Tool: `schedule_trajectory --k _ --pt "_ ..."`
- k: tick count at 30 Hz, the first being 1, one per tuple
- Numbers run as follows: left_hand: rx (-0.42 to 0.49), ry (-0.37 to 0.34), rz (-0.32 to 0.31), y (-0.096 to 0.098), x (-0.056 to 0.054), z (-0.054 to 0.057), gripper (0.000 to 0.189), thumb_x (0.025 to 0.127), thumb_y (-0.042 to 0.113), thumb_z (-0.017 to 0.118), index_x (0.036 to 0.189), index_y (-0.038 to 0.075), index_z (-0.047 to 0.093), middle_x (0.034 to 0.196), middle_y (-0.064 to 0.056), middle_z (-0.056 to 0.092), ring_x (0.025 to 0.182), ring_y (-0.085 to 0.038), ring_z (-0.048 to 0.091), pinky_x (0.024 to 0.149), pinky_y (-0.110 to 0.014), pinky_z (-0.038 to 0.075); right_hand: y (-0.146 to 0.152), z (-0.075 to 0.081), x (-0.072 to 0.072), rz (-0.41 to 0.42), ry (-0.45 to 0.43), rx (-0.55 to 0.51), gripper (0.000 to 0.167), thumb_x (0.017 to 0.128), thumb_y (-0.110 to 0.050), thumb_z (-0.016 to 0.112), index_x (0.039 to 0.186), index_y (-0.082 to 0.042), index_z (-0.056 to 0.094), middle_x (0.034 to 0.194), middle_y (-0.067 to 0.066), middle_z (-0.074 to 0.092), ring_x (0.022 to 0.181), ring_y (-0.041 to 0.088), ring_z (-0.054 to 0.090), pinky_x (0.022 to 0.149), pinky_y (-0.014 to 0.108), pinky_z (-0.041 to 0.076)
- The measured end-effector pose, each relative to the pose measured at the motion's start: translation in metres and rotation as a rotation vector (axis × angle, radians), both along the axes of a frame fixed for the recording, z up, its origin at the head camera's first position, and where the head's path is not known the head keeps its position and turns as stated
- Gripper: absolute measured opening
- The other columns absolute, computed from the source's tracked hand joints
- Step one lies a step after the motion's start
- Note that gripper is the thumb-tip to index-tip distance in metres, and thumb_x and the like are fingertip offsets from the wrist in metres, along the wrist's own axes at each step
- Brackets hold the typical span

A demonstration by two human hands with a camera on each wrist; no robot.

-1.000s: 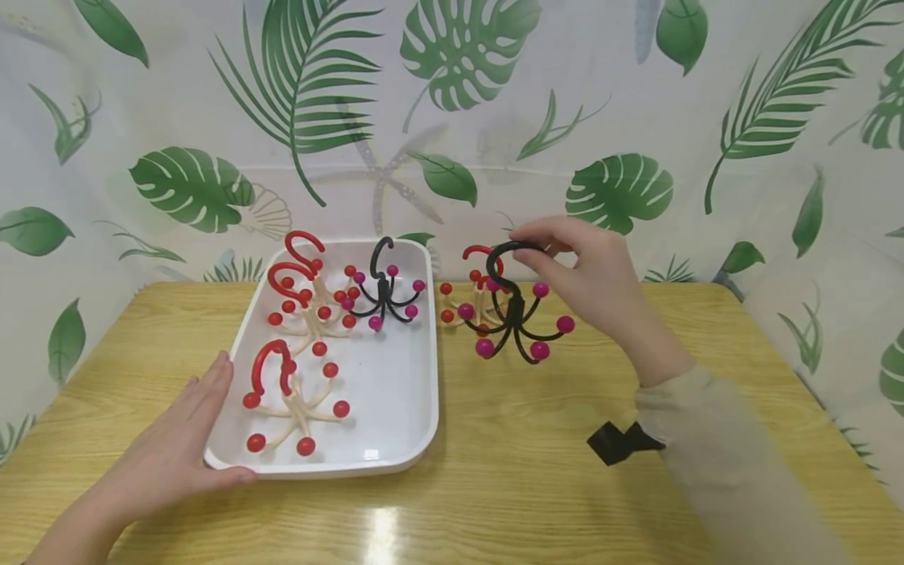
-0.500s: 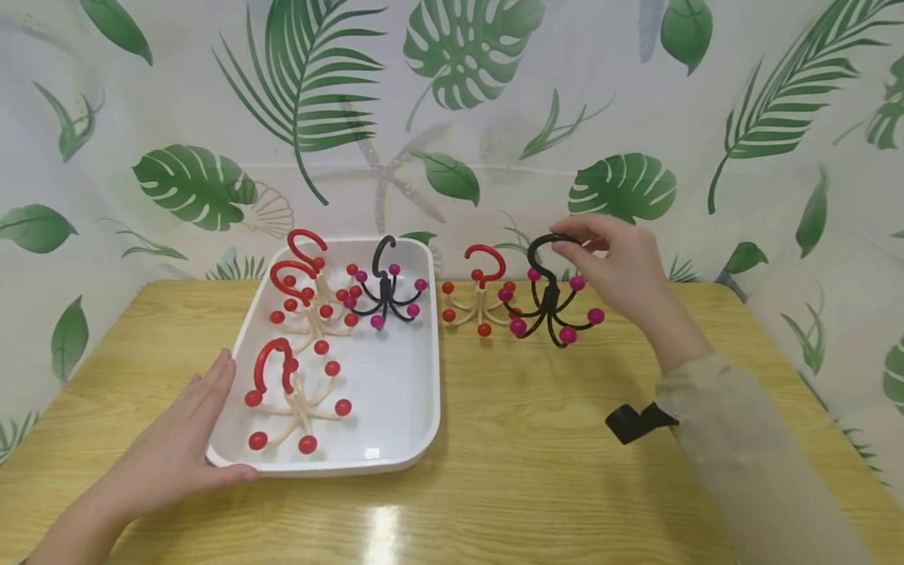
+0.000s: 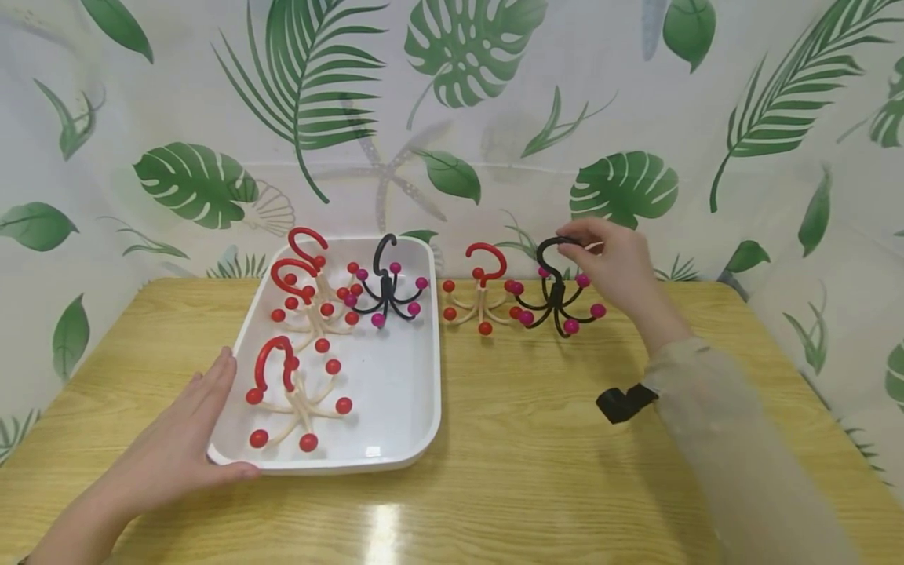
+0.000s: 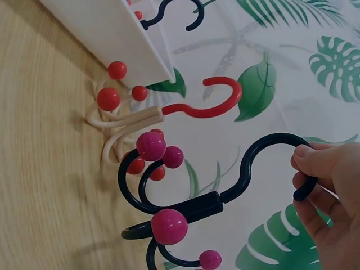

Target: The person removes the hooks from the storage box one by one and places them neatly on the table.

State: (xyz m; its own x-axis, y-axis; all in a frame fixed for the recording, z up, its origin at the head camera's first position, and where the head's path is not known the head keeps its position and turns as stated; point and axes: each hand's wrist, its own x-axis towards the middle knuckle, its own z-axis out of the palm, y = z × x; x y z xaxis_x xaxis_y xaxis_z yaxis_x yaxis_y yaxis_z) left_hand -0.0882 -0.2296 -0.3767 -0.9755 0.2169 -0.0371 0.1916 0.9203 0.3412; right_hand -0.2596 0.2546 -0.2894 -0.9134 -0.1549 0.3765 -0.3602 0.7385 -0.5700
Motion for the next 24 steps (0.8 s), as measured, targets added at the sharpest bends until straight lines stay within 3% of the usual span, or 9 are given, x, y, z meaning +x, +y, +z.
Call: schedule_trajectory --k 6,24 --pt "-0.001 0.003 0.002 0.0 0.0 -0.001 0.138 0.058 0.084 0.063 0.153 0.004 0.002 0.16 -0.01 -0.003 0.144 -0.035 0.008 0.112 -0.055 0.017 -0.002 -0.011 -0.008 0.0 -0.024 0.003 0.026 0.093 -0.023 0.063 0.113 -0.007 0.067 0.104 0.014 0.068 0.09 0.026 0.062 0.07 0.012 0.044" --pt "0.002 -0.003 0.016 0.0 0.0 0.001 0.138 0.057 0.085 0.061 0.153 0.005 0.002 0.16 -0.012 -0.001 0.143 -0.037 0.01 0.11 -0.059 0.02 -0.01 -0.026 -0.017 0.041 -0.053 0.003 0.022 0.094 -0.016 0.063 0.112 -0.005 0.066 0.107 0.015 0.067 0.093 0.029 0.064 0.071 0.012 0.044"
